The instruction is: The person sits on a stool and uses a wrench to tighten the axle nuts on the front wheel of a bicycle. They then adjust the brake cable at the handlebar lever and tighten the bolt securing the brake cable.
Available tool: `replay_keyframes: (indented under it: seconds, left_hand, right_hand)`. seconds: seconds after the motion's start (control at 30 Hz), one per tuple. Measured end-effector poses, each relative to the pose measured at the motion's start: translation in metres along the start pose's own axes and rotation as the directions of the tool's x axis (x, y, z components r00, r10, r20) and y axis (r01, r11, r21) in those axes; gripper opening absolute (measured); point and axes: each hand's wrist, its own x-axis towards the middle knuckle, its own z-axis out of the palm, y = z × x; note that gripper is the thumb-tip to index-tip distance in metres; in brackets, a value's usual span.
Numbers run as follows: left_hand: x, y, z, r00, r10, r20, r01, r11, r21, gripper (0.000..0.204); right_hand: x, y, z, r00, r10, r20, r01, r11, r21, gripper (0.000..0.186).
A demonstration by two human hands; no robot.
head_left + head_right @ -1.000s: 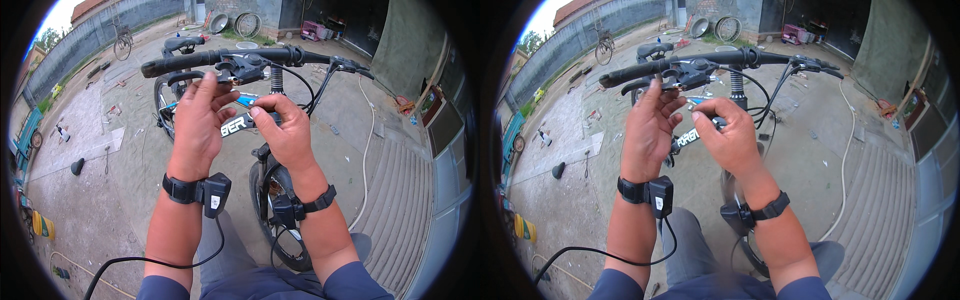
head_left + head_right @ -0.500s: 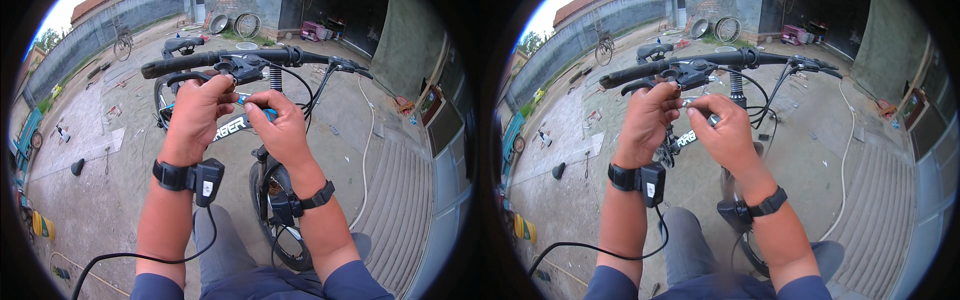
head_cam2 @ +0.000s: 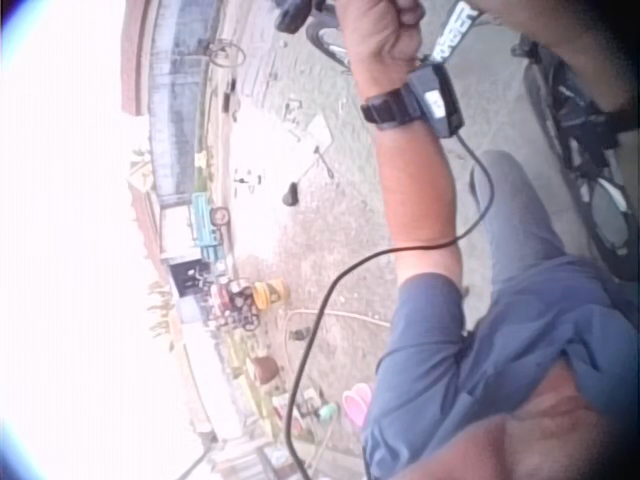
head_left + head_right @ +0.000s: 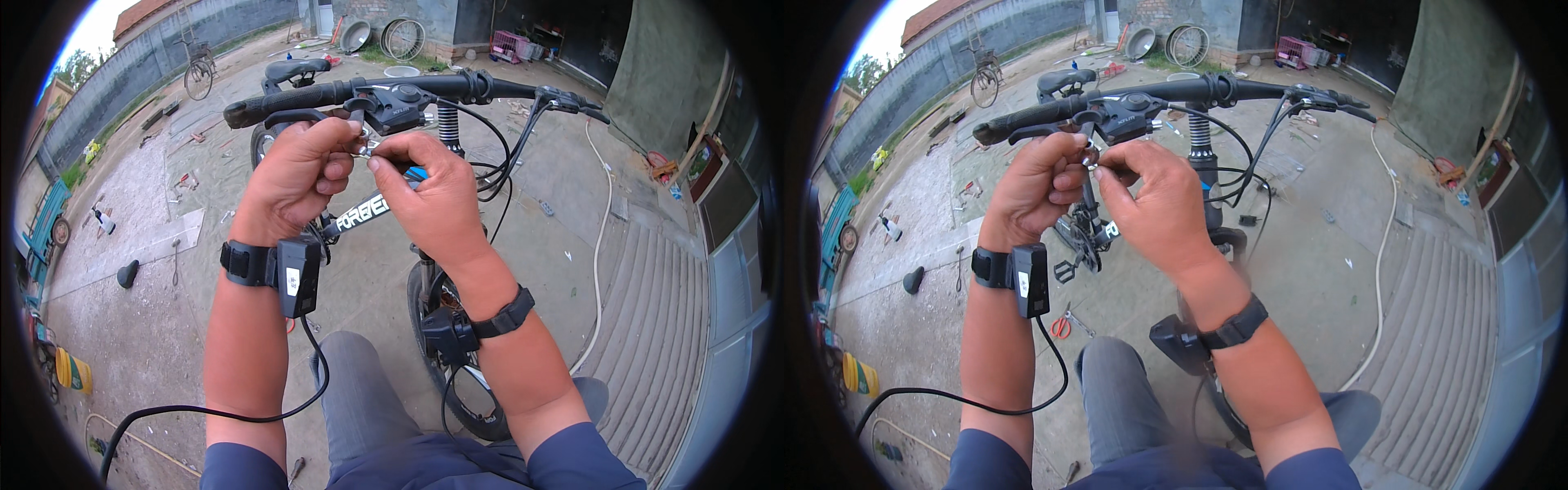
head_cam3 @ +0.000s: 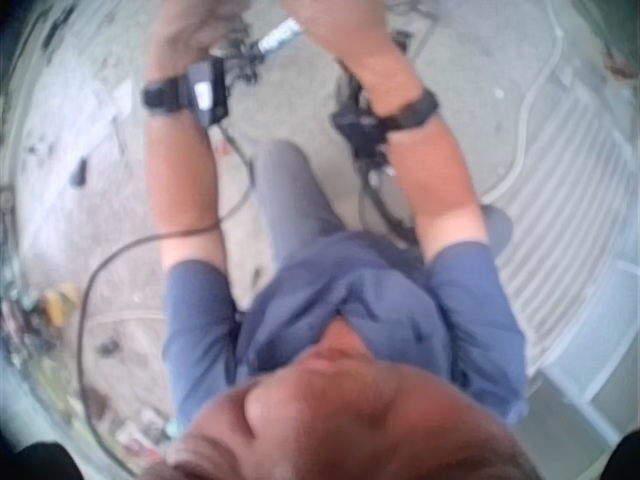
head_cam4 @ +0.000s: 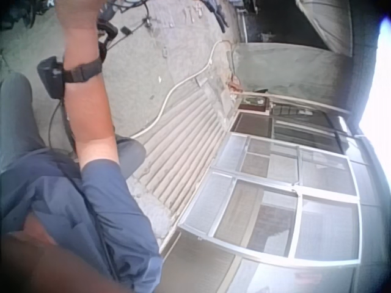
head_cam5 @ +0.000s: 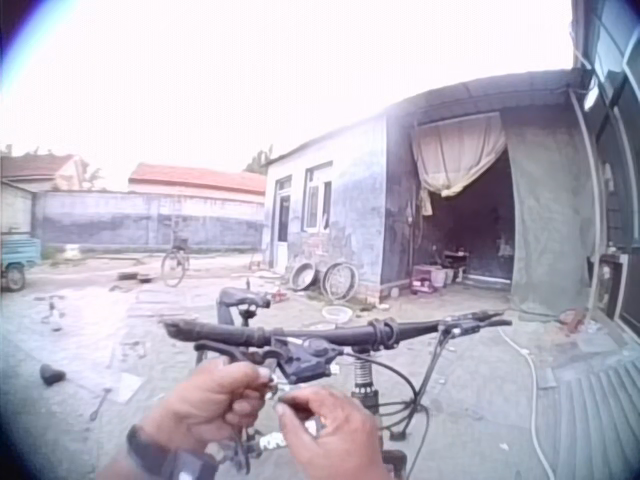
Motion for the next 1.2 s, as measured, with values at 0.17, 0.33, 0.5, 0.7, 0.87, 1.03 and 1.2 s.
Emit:
replay_keyframes:
  seconds: [0.17,0.33,0.5,0.7,0.87,1.03,1.2]
  left_hand:
    - [-0.001,0.001,-0.002,1.0,0.011,0.001,-0.011,1.0,-0.004,0.017]
    - [0.001,0.003,-0.007,1.0,-0.011,0.025,0.01,0.999,0.044,0.017]
    - [-0.002,0.002,-0.005,1.0,0.021,-0.017,-0.019,0.995,0.099,0.017]
    - [-0.003,0.003,-0.003,0.998,0.052,-0.03,-0.046,0.984,0.17,0.017]
    - [-0.004,0.0,0.0,0.995,0.054,-0.078,-0.038,0.981,0.19,0.019]
    - [-0.006,-0.005,0.005,0.994,0.071,-0.084,-0.062,0.992,0.115,0.02]
    - [-0.007,-0.01,0.005,0.996,0.071,-0.046,-0.065,0.991,0.121,0.02]
  right_hand:
    - [-0.004,0.001,0.002,0.998,0.06,0.028,-0.057,0.995,-0.08,0.009]
    - [0.0,0.0,0.002,1.0,-0.011,-0.004,0.01,0.975,-0.222,0.008]
    - [0.001,-0.002,0.006,1.0,-0.003,-0.021,-0.004,0.955,-0.296,0.007]
    - [-0.001,-0.003,0.006,0.996,-0.091,-0.023,0.073,0.903,-0.424,0.007]
    - [-0.002,-0.003,0.005,0.981,-0.193,0.006,0.168,0.837,-0.52,0.011]
    - [-0.002,-0.003,0.006,0.978,-0.208,0.024,0.188,0.818,-0.544,0.013]
    - [0.001,-0.001,0.004,0.975,-0.218,0.034,0.202,0.818,-0.539,0.012]
